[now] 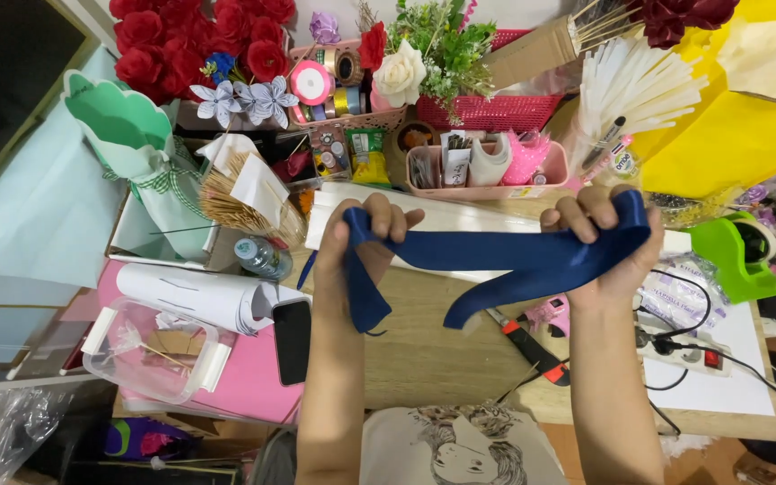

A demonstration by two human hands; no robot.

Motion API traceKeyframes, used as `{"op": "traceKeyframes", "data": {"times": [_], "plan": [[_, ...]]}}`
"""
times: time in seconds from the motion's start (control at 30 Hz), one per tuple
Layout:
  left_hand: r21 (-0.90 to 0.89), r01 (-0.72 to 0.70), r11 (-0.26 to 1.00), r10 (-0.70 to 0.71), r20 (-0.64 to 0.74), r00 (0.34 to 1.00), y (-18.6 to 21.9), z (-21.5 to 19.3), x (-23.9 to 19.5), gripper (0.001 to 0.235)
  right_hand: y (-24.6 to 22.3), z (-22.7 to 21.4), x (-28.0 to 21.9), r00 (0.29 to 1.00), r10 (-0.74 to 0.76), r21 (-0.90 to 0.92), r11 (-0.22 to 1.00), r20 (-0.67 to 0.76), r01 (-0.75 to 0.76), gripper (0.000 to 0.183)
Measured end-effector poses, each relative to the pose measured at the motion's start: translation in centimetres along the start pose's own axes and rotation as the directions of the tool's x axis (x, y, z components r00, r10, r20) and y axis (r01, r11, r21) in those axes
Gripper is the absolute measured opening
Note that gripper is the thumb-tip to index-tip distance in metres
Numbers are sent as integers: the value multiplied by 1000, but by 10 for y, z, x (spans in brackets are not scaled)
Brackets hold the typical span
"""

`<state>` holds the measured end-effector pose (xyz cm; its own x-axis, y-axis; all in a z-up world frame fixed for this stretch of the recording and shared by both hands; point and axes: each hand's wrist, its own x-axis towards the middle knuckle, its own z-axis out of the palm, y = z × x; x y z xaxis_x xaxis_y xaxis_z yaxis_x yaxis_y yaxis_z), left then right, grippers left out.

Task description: The person ties a blue ribbon into a bow using a hot glue gun to secure the center. They then retrieve a roll of green tape, cut a piece, and apply it to the back of the bow to reinforce the knot.

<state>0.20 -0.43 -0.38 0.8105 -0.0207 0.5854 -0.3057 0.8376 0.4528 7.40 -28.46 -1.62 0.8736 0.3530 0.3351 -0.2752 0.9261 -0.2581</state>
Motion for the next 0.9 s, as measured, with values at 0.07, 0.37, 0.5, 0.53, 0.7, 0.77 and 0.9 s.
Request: {"op": "traceKeyframes", "data": {"times": [0.07, 0.37, 0.5, 0.53, 0.7, 0.77, 0.9], "plan": [[167, 31, 985, -1, -172, 985, -9, 1, 0, 29, 1, -18, 5, 998, 48, -299, 953, -27, -54, 33], [255, 455, 853, -205, -637, 743, -40, 41, -15, 22, 55, -29, -15, 929, 66, -684, 659, -363, -314, 34], [253, 494, 832, -246, -630, 737, -61, -3, -33, 24, 65, -20, -15, 917, 107, -597, 729, -384, -335, 38], [237, 506, 829, -282, -605, 744, -61, -3, -34, 22, 65, -16, -15, 912, 95, -624, 701, -400, -347, 38], [201, 535, 820, -343, -576, 742, -53, 5, -34, 37, 71, -15, -18, 918, 63, -693, 636, -392, -340, 47], [183, 551, 814, -383, -544, 746, -56, 2, -35, 54, 74, -15, -20, 925, 38, -749, 575, -378, -329, 43], [157, 576, 802, -406, -565, 719, -59, -2, -36, 76, 78, -26, -22, 923, 58, -747, 569, -380, -343, 39]]}}
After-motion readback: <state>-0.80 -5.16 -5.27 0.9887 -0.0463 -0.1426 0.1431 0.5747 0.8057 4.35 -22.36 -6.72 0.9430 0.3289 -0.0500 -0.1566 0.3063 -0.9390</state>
